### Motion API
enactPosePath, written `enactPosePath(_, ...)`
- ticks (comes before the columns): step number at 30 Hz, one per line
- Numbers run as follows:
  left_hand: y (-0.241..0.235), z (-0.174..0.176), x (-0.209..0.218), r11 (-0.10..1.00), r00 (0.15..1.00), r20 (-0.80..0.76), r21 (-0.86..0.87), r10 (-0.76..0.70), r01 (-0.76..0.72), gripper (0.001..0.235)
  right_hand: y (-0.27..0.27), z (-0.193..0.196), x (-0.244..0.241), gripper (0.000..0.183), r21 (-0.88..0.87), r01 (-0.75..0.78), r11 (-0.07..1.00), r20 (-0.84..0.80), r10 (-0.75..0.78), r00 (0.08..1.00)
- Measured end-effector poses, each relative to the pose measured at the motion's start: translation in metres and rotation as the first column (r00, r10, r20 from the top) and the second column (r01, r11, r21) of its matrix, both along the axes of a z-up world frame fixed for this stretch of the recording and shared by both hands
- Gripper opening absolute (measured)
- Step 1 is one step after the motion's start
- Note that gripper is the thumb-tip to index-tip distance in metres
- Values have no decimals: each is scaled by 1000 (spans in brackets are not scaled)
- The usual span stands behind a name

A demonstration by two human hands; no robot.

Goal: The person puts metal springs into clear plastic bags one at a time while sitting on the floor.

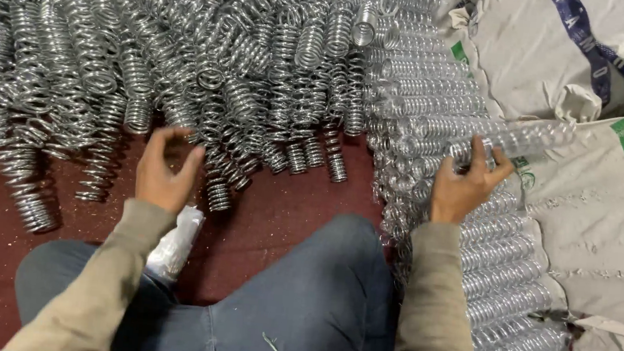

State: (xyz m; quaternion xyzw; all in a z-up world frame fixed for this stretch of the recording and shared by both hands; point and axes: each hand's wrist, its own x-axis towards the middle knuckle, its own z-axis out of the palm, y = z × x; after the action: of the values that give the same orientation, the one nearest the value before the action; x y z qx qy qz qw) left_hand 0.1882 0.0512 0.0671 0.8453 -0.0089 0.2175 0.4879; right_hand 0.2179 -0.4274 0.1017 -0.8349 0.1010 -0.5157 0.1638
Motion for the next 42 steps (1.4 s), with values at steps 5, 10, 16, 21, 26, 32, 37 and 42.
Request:
enactPosePath(5, -16, 13, 107, 997, 999, -17, 70, -38, 39, 56, -18, -58, 42, 38, -55, 139, 989, -181, -147, 973)
enactPosePath(10, -20, -9, 155, 975, 987, -116, 203, 111, -86, 60, -23, -64, 45, 40, -76, 121, 990, -125, -129, 984)
enactPosePath(16, -8, 14, 164, 977, 978, -198, 210, 64, -21, 69, -7, -55, 35, 44, -40, 115, 993, -199, -121, 972)
enactPosePath(21, -5, 80, 117, 992, 995, 0, 84, 98, -98, 54, 109, -8, -17, 94, -66, -215, 974, -168, 202, 965)
enactPosePath(26, -24, 144, -13, 985, 978, -123, -59, -171, 165, 53, 282, 17, -65, 89, 551, -719, 423, 101, 822, 561)
enactPosePath(32, 90, -92, -41, 954, 748, -605, 270, 272, -129, 69, 324, -50, -94, 37, 770, -556, 311, 141, 768, 625)
enactPosePath(37, 97, -150, -53, 677, 539, -672, 698, 508, 232, 90, 318, -134, -94, 40, 849, -462, 255, -12, 885, 466)
enactPosePath(42, 129, -259, -30, 728, 540, -662, 674, 520, 125, 27, 310, -136, -105, 36, 918, -338, 209, -72, 924, 375)
